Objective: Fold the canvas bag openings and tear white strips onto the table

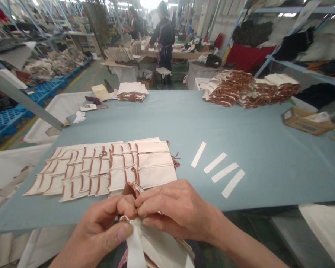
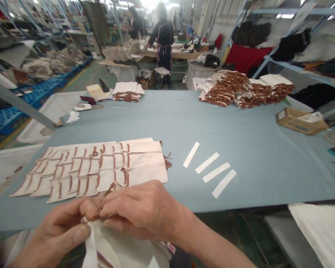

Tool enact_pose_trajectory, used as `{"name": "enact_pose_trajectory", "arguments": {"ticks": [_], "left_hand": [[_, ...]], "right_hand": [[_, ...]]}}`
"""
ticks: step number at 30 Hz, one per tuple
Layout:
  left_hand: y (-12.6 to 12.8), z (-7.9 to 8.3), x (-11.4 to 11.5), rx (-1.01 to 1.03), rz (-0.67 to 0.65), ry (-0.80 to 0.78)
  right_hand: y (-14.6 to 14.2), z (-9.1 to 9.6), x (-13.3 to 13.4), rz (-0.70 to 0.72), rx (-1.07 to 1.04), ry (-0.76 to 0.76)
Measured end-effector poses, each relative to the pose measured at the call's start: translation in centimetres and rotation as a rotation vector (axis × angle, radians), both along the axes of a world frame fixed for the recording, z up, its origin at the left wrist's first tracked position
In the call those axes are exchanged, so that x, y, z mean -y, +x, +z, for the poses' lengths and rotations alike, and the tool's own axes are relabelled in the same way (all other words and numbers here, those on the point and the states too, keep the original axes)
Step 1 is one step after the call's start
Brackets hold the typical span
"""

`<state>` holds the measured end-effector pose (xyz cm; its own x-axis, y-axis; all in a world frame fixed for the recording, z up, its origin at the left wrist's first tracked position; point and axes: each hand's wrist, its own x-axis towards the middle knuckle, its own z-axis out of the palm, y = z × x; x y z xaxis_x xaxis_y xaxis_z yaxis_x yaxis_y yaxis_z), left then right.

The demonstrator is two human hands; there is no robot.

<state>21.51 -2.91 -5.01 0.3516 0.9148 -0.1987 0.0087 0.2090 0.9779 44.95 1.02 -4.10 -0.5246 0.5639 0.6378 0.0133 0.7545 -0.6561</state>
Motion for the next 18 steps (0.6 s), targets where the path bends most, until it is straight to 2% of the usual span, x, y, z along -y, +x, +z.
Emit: {"name": "enact_pose_trajectory", "arguments": {"ticks": [6,11,18], "left_hand": [[0.0,0.0,0.0,0.026,-0.015,0.007],[0.1,0.1,0.0,0.022,-0.043,-0.029],[0.1,-0.3,-0.1,-0.040,-0.026,-0.038]], "right_hand": [[-0.1,0.1,-0.1,-0.056,0.074,0.152],[-0.1,1.3,0.0,-0.056,0.292,0.248],[-0.3,2.4,0.4,-0.189,0.389,0.423]]}}
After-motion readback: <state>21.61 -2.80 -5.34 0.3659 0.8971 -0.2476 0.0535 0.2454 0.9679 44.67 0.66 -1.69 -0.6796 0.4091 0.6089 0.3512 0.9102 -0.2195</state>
